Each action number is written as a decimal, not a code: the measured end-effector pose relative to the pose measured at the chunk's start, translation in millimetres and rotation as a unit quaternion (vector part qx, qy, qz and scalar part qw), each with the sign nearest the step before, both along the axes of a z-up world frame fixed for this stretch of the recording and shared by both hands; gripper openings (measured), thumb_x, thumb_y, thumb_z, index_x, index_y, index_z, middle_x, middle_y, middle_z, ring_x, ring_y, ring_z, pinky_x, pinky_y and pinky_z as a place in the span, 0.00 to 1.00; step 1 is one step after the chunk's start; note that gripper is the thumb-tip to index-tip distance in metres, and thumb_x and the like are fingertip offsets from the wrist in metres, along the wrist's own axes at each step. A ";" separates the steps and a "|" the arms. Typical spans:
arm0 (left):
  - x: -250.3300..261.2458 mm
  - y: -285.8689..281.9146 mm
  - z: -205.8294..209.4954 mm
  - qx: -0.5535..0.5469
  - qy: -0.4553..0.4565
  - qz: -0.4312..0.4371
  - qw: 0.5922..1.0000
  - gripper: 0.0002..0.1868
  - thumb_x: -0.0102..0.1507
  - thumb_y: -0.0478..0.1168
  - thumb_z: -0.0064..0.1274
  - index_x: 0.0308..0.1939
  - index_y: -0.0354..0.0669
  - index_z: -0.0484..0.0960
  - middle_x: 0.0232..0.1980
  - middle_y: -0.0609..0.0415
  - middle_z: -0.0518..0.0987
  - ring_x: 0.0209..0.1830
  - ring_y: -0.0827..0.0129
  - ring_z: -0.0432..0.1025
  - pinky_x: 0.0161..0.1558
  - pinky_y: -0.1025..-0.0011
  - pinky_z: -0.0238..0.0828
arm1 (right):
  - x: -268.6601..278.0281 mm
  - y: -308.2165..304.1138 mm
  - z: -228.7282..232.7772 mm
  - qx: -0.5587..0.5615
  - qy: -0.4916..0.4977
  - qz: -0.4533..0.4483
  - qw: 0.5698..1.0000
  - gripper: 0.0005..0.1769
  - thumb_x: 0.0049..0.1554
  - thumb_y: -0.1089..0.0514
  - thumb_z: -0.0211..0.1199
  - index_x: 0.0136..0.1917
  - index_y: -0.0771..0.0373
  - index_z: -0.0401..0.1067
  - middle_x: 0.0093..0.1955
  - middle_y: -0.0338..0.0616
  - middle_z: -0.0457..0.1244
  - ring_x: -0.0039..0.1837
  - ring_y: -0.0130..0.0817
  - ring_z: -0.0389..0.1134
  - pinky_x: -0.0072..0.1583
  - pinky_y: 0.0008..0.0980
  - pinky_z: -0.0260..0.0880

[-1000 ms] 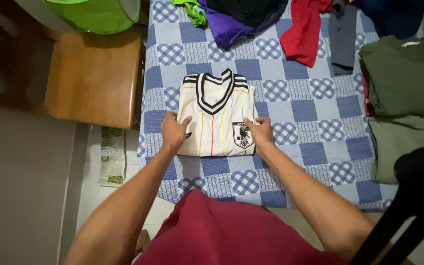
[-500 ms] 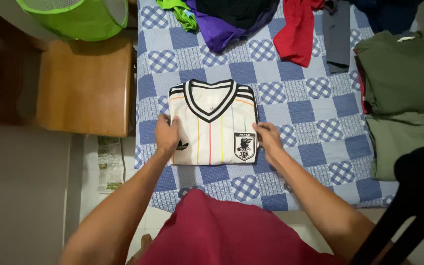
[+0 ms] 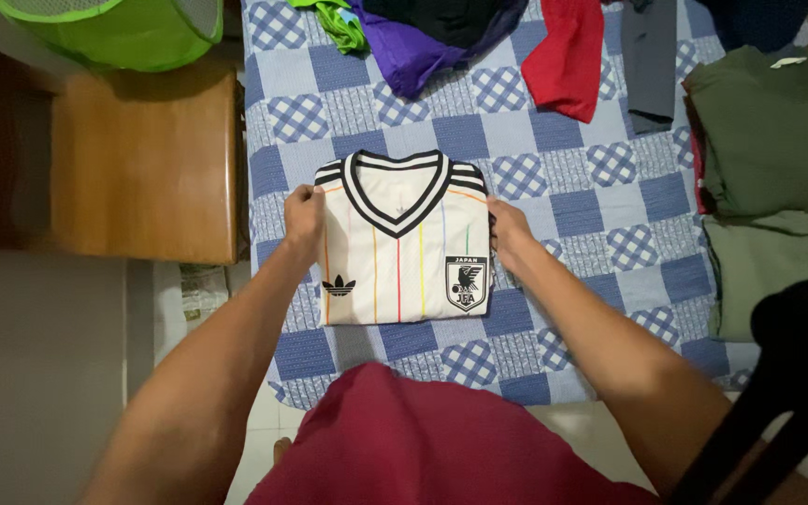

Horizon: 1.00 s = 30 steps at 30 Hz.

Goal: The person folds several shirts on a table. They first fold a light green t-shirt, then a white striped jersey, and finally a black and purple jersey, stacking each folded item on the right side of the table.

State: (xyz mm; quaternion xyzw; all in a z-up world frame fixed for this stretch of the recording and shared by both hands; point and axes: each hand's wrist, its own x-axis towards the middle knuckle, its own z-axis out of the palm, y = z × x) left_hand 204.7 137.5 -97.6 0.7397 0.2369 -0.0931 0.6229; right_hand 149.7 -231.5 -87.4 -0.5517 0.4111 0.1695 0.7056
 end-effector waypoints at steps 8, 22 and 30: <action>-7.5 -11.7 18.7 0.005 -0.007 0.008 1.000 0.08 0.66 0.38 0.51 0.43 0.35 0.76 0.39 0.51 0.78 0.39 0.69 0.69 0.46 0.66 0.68 | -14.0 3.6 35.1 -0.231 -0.125 0.062 0.963 0.13 0.56 0.64 0.67 0.55 0.65 0.73 0.46 0.42 0.69 0.45 0.29 0.69 0.46 0.28 0.69; 1.0 -1.5 8.7 -0.080 0.065 0.006 0.995 0.08 0.67 0.36 0.50 0.46 0.36 0.76 0.42 0.51 0.78 0.38 0.69 0.70 0.44 0.67 0.71 | 11.0 17.9 46.0 -0.190 -0.034 0.133 0.972 0.07 0.55 0.68 0.66 0.49 0.71 0.76 0.36 0.46 0.68 0.33 0.26 0.65 0.33 0.24 0.61; -0.4 0.4 8.8 -0.049 0.037 -0.001 0.998 0.07 0.67 0.36 0.52 0.45 0.34 0.78 0.40 0.50 0.77 0.38 0.68 0.69 0.44 0.66 0.68 | 18.8 -4.3 35.6 -0.151 -0.043 0.048 0.986 0.05 0.57 0.66 0.62 0.48 0.64 0.74 0.43 0.44 0.69 0.41 0.30 0.70 0.44 0.28 0.74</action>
